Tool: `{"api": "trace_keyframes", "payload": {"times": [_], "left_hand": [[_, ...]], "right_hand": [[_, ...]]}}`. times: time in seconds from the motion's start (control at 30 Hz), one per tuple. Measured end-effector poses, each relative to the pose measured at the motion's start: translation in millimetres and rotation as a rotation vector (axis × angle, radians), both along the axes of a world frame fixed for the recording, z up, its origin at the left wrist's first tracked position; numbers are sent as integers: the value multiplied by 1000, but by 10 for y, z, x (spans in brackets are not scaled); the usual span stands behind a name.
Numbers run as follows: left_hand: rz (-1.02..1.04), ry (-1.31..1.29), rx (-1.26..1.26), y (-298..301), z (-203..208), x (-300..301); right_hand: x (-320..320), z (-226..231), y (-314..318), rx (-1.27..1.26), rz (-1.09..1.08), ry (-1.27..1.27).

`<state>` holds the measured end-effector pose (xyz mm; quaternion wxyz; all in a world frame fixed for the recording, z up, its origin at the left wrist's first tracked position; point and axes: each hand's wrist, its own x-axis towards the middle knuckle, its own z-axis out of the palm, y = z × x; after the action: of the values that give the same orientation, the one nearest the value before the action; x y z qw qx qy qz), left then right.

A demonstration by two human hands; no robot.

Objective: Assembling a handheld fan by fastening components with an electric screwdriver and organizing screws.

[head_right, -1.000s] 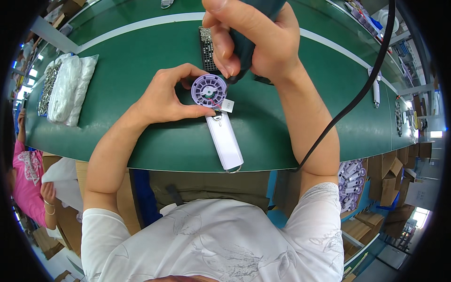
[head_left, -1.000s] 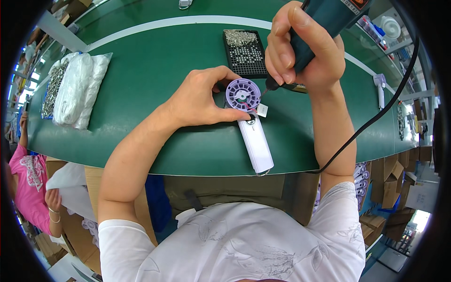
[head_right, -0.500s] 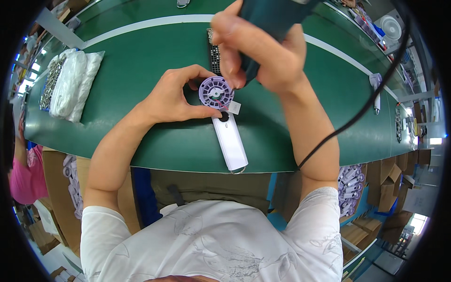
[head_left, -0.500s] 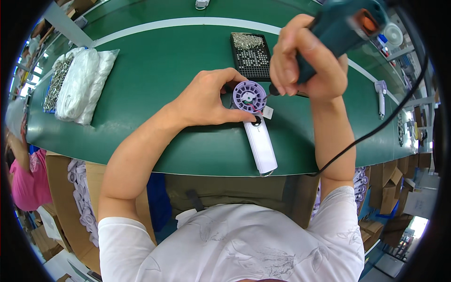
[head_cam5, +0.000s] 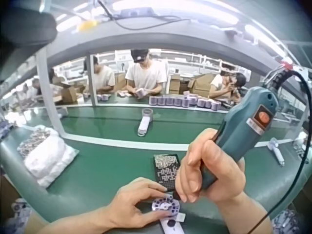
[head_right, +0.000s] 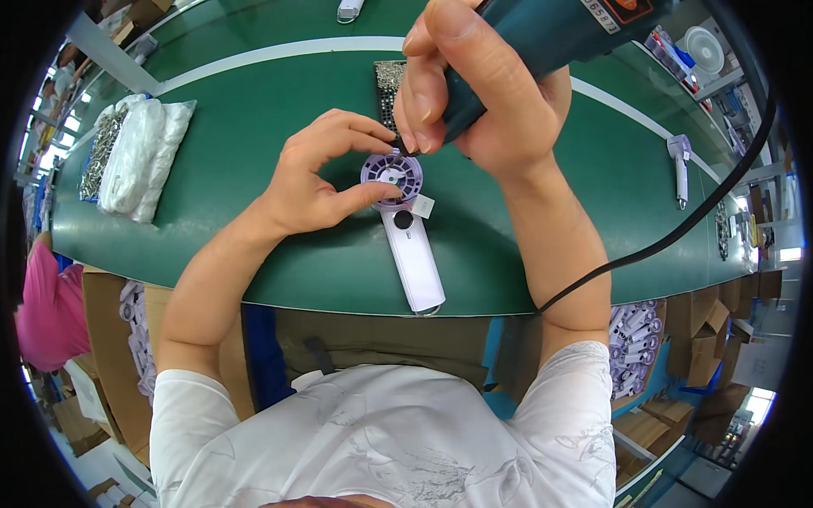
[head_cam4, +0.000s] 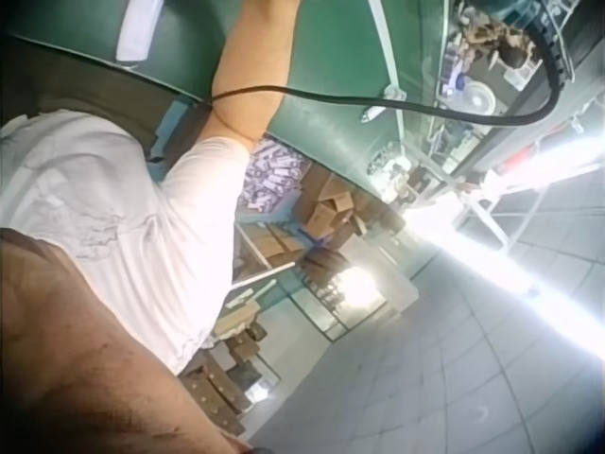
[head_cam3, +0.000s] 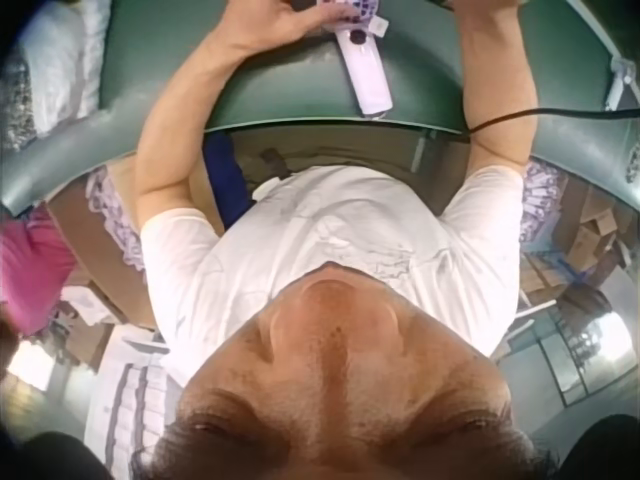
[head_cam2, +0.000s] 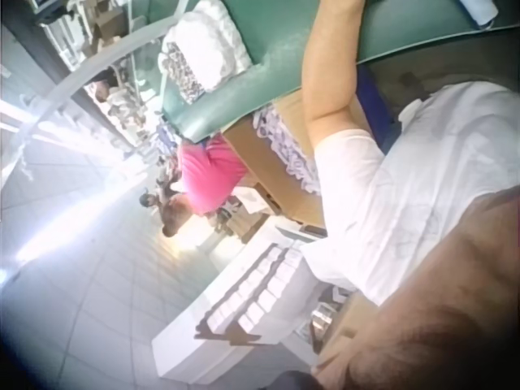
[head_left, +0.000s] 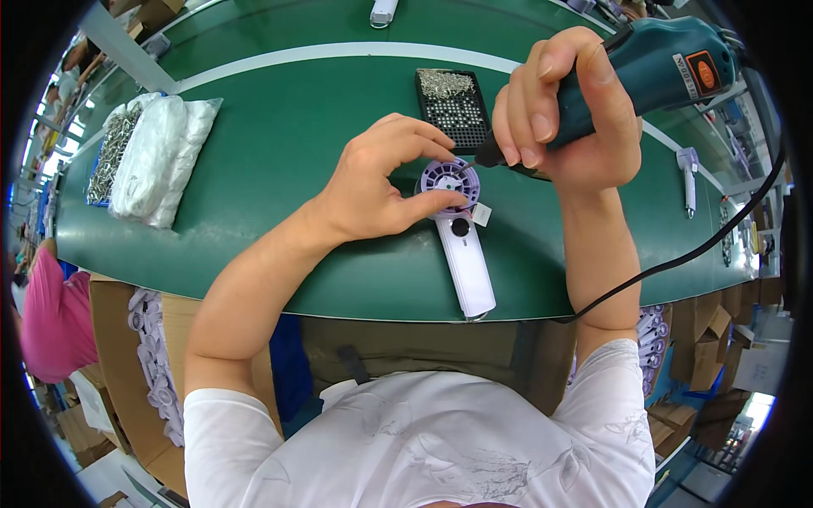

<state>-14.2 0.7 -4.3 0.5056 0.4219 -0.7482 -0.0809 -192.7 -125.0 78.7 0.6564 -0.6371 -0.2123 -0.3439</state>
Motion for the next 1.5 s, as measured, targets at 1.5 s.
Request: {"api": "trace_keyframes", "payload": {"times": [1.5], "left_hand": [[9, 10, -66, 20, -25, -55]], "right_hand": [[39, 18, 196, -65, -112, -3]]}}
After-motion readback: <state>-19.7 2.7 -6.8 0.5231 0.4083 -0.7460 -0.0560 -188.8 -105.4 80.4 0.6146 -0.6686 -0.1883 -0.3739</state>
